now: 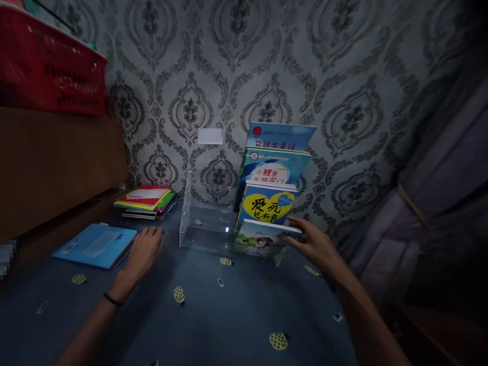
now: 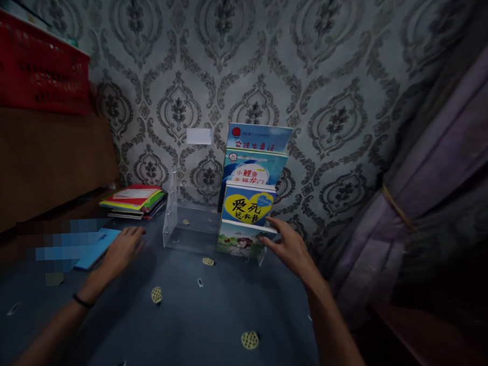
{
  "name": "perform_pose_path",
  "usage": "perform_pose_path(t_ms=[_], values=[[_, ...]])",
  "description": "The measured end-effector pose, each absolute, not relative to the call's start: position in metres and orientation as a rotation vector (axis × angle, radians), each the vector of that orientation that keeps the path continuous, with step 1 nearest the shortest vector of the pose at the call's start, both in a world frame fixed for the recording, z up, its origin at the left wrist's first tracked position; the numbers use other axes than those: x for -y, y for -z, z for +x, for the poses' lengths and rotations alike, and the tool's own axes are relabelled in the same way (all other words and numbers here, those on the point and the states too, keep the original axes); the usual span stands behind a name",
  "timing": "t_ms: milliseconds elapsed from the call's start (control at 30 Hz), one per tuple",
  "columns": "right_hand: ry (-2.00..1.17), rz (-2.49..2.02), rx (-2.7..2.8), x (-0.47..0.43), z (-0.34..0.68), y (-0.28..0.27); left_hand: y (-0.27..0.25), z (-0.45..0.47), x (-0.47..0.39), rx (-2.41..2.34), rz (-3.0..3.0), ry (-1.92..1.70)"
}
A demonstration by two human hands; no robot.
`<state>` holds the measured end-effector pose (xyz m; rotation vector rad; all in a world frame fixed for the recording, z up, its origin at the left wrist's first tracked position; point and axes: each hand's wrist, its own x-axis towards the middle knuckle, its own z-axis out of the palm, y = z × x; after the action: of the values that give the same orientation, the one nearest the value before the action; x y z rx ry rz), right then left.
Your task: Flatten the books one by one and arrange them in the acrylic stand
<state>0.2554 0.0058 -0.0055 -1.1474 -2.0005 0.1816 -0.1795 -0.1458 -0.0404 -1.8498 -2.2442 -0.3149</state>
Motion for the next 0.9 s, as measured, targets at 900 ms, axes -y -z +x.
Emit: perform_pose_path(t_ms=[900], values=[[0.108, -0.831, 2.047, 0.055, 0.235, -0.049, 0.079, -0.242, 0.188, 2.614, -1.339, 0.002]])
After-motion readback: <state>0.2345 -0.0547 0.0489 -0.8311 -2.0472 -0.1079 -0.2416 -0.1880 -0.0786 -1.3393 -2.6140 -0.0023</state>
